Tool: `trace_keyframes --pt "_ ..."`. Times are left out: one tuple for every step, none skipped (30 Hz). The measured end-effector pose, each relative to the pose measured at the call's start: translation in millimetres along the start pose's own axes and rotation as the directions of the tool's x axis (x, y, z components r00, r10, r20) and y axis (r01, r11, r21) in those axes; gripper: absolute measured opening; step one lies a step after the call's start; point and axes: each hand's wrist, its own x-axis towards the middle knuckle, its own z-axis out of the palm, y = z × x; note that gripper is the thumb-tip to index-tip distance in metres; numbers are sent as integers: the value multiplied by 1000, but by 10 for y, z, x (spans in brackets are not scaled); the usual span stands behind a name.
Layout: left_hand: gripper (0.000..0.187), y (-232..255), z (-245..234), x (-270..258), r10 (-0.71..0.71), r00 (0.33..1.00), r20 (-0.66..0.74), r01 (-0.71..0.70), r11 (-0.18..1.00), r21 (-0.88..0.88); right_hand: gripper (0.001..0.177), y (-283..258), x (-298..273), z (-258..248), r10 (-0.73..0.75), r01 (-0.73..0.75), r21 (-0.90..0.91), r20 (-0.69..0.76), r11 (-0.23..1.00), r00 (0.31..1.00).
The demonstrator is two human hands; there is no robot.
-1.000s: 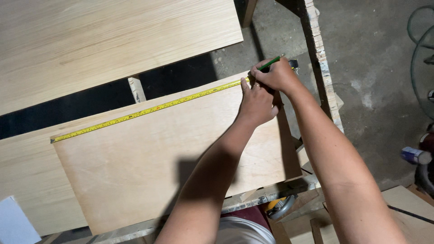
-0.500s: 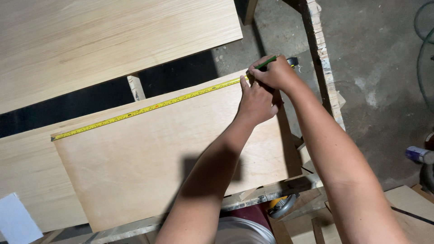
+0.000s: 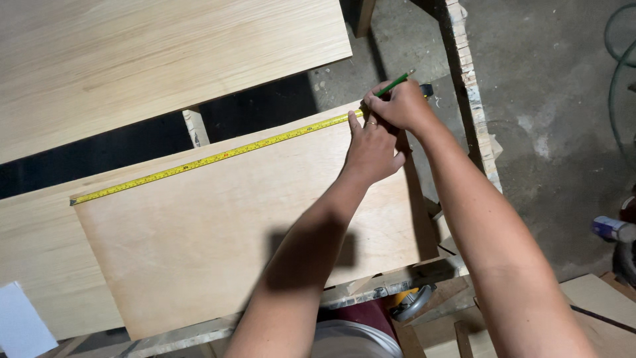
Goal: The person uses a pencil and a tape measure to mark lines on wood boards. They place a guide board over the wood, mark positions, and then measure the board width with the tape measure.
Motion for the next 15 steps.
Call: trace_keyframes --pt "79 9 -33 8 -3 1000 25 2 1000 14 18 -14 7 -7 13 -12 -17 12 1000 1000" --pt "73 17 -68 21 -5 999 49 4 1000 28 21 -30 20 -17 25 -24 -35 22 999 999" --pt "73 31 -136 22 -5 999 49 4 1000 29 21 -48 20 -30 24 -23 -34 22 999 999" --pt "69 47 -202 22 -11 998 64 10 1000 20 22 -64 19 -43 26 -25 -38 28 999 999" --pt "65 63 -268 21 -16 997 79 15 1000 12 23 -81 18 -56 27 -26 -42 35 999 999" --pt "65 62 -282 20 -17 997 79 16 1000 12 23 -87 22 -58 27 -25 -42 35 999 999" --pt "62 61 -295 18 -21 996 87 20 1000 14 22 -94 25 -60 21 -19 -44 42 999 999" --pt "60 63 -305 13 -24 995 95 23 1000 14 22 -98 22 -61 16 -13 -47 49 999 999" --pt "60 80 -346 10 -24 995 94 23 1000 14 22 -103 24 -57 15 -13 -47 49 999 999" --pt "60 99 -388 9 -26 996 90 25 1000 10 21 -107 28 -56 16 -14 -39 50 999 999" --pt "60 118 -431 9 -27 996 86 27 1000 6 21 -112 32 -54 16 -15 -31 50 999 999" --pt "60 106 -372 9 -27 996 85 27 1000 6 21 -108 36 -52 16 -15 -32 51 999 999" --pt "65 93 -313 8 -32 996 89 31 999 14 22 -105 40 -49 12 -11 -20 54 1000 998" --pt "71 81 -257 6 -38 995 92 36 999 24 23 -104 45 -47 8 -7 -8 58 1000 998" --pt "71 80 -247 8 -38 995 92 36 999 24 23 -107 43 -49 7 -6 -8 58 1000 998"
